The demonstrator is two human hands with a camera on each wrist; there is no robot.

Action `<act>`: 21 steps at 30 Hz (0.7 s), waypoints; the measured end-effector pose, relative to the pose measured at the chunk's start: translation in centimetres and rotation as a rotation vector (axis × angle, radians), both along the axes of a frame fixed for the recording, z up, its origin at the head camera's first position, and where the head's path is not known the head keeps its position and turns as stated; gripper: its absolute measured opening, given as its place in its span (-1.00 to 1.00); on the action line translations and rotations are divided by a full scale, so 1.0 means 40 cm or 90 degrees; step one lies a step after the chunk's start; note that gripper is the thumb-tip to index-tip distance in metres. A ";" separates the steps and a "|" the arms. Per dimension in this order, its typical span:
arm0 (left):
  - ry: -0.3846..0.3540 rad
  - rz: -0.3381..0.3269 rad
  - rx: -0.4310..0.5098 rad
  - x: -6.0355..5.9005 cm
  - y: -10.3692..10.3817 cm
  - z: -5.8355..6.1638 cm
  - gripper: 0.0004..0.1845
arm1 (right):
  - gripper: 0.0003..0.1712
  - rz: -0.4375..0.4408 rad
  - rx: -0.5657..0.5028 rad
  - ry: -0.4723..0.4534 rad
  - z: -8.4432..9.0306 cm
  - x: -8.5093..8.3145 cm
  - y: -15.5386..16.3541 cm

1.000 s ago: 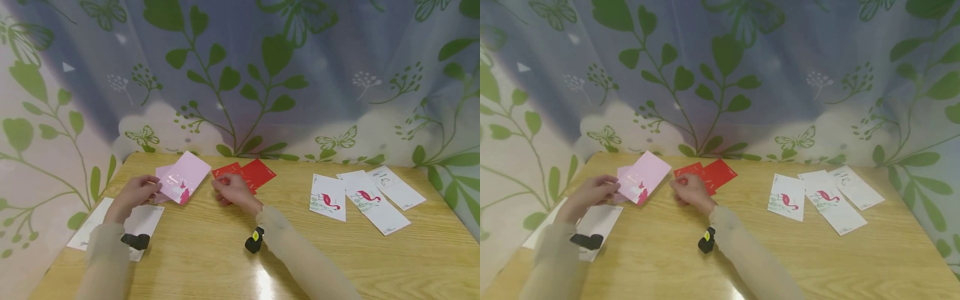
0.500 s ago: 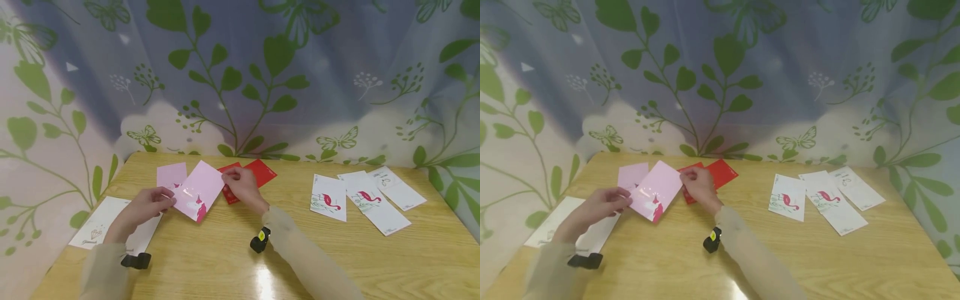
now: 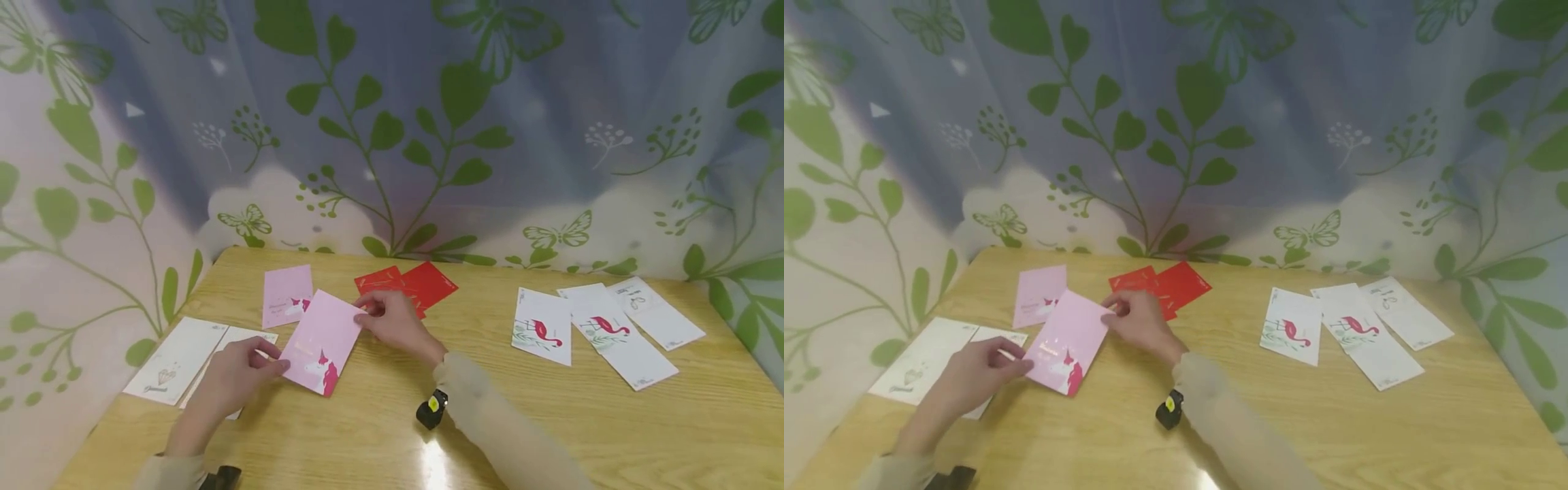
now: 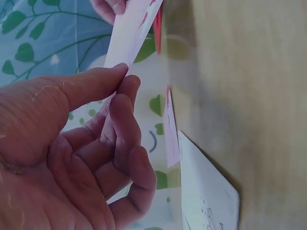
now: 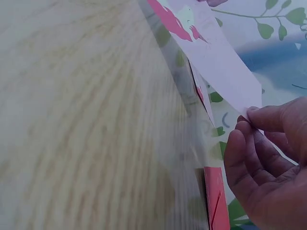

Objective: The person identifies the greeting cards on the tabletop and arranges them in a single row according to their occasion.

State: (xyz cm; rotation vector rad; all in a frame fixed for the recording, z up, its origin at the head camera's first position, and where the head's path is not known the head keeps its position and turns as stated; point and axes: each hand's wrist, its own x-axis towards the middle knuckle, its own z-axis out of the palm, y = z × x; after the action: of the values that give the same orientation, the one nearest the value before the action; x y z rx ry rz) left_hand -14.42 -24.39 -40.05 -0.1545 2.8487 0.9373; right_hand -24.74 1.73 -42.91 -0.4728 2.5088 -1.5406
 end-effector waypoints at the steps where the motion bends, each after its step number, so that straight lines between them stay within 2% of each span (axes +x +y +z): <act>1: -0.004 0.006 -0.006 0.007 0.000 -0.004 -0.64 | -0.77 0.011 0.006 0.008 0.000 0.004 -0.003; 7: -0.040 0.037 -0.059 0.046 -0.007 -0.015 -0.64 | -0.77 0.057 0.069 0.020 -0.003 0.026 -0.031; 13: -0.019 0.049 -0.099 0.075 -0.017 -0.021 -0.70 | -0.80 0.089 0.098 0.028 -0.001 0.040 -0.069; 21: -0.030 0.069 -0.145 0.098 -0.030 -0.027 -0.75 | -0.84 0.126 0.151 0.033 -0.003 0.047 -0.114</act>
State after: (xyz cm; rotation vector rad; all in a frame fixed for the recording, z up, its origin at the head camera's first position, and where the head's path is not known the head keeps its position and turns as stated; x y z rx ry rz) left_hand -10.50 -25.58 -41.11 -0.3540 2.9202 0.6132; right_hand -22.85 -2.82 -43.05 -0.7054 2.5497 -1.1568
